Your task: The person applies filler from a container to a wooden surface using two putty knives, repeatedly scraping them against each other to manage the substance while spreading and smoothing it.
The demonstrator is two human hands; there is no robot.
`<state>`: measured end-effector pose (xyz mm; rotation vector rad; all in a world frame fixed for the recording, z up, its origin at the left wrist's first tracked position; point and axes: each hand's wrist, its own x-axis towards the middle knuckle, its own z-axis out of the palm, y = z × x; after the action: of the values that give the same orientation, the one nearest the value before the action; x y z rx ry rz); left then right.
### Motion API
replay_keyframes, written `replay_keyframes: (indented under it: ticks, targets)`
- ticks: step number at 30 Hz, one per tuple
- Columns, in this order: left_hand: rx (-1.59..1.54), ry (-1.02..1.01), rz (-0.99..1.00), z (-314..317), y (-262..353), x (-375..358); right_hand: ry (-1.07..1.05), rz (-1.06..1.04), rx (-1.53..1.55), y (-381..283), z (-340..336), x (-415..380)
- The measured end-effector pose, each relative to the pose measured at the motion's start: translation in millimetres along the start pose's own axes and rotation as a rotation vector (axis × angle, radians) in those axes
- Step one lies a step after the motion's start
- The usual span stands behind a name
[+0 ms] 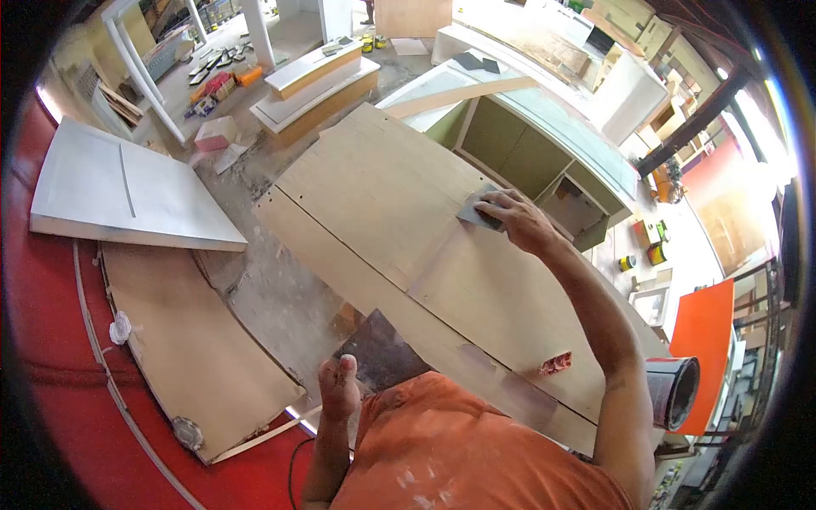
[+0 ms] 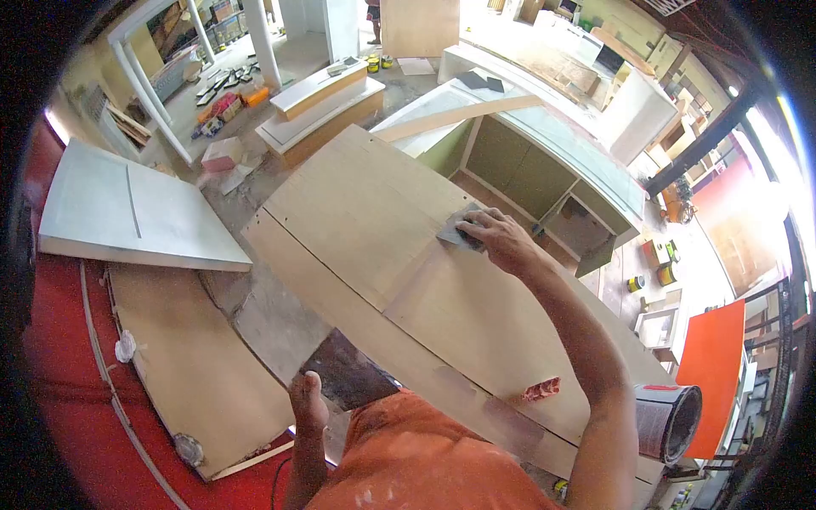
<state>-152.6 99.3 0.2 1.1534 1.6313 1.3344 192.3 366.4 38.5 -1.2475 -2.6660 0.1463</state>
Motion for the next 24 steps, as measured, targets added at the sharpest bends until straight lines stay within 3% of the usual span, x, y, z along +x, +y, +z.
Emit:
replay_keyframes:
  ticks: [3, 5, 7, 9, 14, 16, 20, 21, 22, 24]
  targets:
    - [0.086, 0.047, -0.132, -6, -26, -3, -0.114, -0.01, -0.025, 7, -15, -1]
    - [-0.53, 0.182, -0.158, 10, -13, 6, -0.145, -0.031, -0.095, 12, -27, 12]
    - [-0.518, 0.228, -0.246, 13, -2, 10, -0.165, -0.184, -0.221, 22, -30, 31]
    - [-0.555, 0.157, -0.247, 7, -7, 7, 0.006, -0.141, -0.137, 12, -32, 36]
    - [-0.439, 0.168, -0.208, 8, -5, 7, -0.007, -0.052, -0.041, 18, 4, 11]
    - [-0.607, 0.329, -0.445, 13, 12, 7, -0.054, -0.059, -0.045, 26, -2, 1]
    - [-0.642, 0.219, -0.382, 0, 0, 6, -0.127, -0.102, -0.092, 27, -29, 4]
    - [-0.415, 0.177, -0.299, -6, -17, 2, -0.183, -0.124, -0.091, 28, -36, 10]
    - [-0.183, 0.141, -0.22, -9, -22, 2, -0.087, -0.14, -0.086, 20, -39, 12]
    - [-0.314, 0.118, -0.224, -11, -19, 0, -0.032, -0.077, -0.05, 12, -40, 8]
